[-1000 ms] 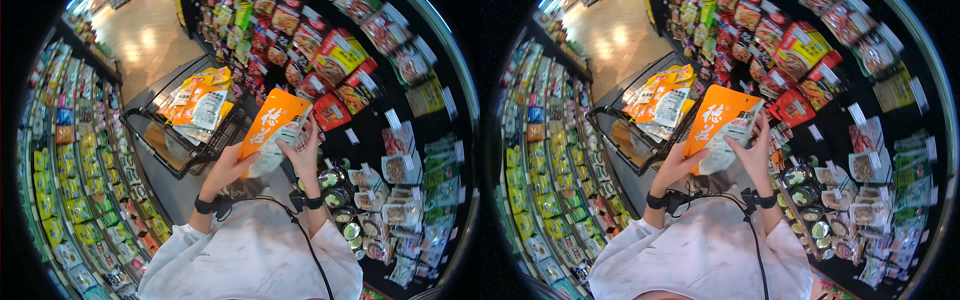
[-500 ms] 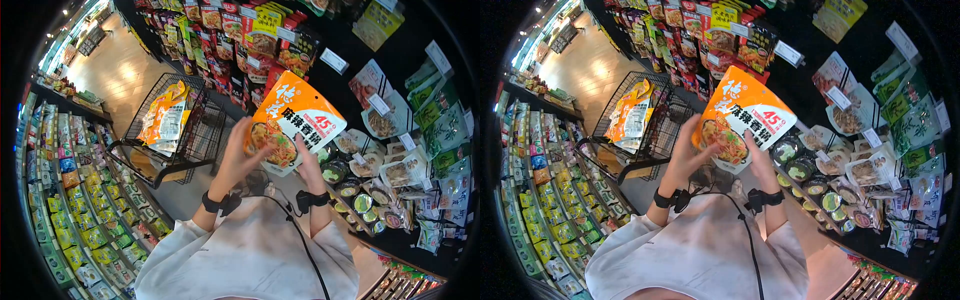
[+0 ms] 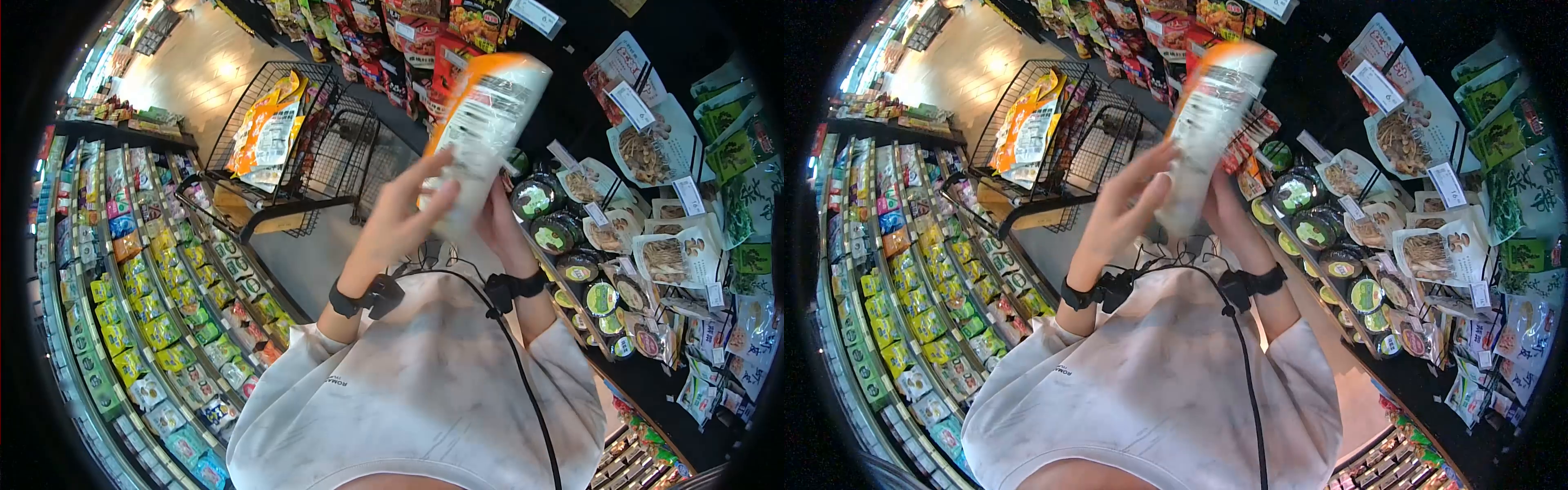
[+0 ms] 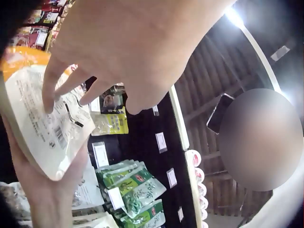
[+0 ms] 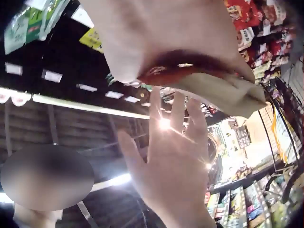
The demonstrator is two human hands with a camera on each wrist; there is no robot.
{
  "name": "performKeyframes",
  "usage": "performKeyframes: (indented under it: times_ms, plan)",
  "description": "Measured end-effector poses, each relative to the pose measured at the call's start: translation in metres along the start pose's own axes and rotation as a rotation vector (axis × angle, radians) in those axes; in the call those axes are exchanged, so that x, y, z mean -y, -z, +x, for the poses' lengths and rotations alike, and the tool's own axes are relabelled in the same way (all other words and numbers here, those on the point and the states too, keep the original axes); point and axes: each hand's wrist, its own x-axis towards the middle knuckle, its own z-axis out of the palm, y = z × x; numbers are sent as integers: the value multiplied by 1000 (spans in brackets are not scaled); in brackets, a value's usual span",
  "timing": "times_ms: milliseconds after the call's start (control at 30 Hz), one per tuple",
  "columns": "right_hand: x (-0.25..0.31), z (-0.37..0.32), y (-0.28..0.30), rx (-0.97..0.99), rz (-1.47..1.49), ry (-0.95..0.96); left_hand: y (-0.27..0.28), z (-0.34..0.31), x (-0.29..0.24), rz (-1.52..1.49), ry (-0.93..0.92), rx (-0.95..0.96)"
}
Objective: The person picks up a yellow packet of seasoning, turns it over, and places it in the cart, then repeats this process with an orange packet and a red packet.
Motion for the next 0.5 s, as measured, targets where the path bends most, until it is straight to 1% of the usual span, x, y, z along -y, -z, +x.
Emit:
performKeyframes:
  times_ms: [67, 100, 133, 167, 200, 267, 300, 333, 367, 400, 433, 500]
  plan:
    - [3, -2, 18, -22, 218, -57, -7, -1, 2, 554, -323, 118]
    - [5, 0, 27, -62, 268, -43, -14, -4, 3, 273, -206, 89]
    - [6, 3, 39, 182, 635, -46, -22, -4, -1, -9, -91, 57]
    - [3, -2, 47, 189, 652, -32, -18, -9, -16, -129, 41, 74]
    - [8, -7, 43, 192, 669, -15, -14, -10, -18, -188, 9, 20]
    - [13, -13, 35, 7, 477, -12, -10, -14, -18, -305, -50, -89]
    - [12, -15, 33, -83, 381, -16, -11, -16, -21, -250, -76, -163]
    - [8, -17, 33, -35, 461, -22, -11, -17, -23, -191, -103, -238]
    - [5, -16, 34, 15, 540, -24, -9, -18, -21, -210, -168, -258]
    - [2, -14, 35, 68, 617, -22, -5, -18, -18, -175, -181, -262]
    - [-1, -14, 35, -29, 520, -33, -1, -18, -15, -141, -195, -267]
    - [-5, -13, 34, -54, 569, -67, 7, -21, -12, -126, -190, -263]
